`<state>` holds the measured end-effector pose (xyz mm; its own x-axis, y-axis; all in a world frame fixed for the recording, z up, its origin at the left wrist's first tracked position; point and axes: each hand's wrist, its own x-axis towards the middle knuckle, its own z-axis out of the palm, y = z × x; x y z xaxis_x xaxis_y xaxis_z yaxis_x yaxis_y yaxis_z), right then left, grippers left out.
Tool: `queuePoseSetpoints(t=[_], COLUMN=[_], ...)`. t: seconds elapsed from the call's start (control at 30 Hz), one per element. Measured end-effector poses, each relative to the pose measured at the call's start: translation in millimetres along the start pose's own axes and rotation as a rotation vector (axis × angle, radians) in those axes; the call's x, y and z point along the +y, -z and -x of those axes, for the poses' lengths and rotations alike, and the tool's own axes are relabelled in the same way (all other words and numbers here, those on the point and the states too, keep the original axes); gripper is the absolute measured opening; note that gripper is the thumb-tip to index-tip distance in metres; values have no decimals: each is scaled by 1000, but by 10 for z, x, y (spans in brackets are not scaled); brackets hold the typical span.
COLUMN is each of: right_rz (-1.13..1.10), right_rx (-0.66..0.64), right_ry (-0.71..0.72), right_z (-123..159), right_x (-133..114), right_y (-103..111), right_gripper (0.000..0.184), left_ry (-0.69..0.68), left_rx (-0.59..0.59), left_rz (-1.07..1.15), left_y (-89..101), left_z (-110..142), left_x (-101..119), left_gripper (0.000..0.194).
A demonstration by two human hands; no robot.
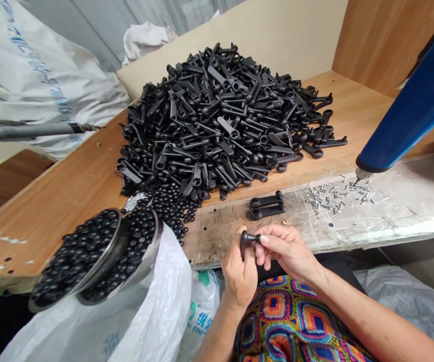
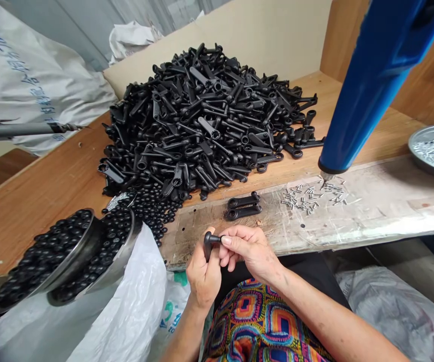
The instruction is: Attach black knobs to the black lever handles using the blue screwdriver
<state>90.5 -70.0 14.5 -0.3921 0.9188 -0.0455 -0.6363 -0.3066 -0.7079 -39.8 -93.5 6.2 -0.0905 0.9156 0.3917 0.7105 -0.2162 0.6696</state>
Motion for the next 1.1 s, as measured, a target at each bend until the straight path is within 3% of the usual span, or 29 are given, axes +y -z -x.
queuePoseSetpoints(t=[0.53,0.9,1.1], right_rz=[-21,-31,-62], right_rx=[114,114,109], right_ry=[36,-8,-46], right_z=[122,235,273], right_x=[21,-23,-51], right_y=[-31,82,89], right_gripper=[18,20,23], left_ry=[-300,-394,-430], left_rx=[146,17,14], left_rz=[-300,-233,-255], left_y=[-123,-60,-70], left_z=[74,98,111], left_x=[-47,12,34], left_gripper=[38,41,40])
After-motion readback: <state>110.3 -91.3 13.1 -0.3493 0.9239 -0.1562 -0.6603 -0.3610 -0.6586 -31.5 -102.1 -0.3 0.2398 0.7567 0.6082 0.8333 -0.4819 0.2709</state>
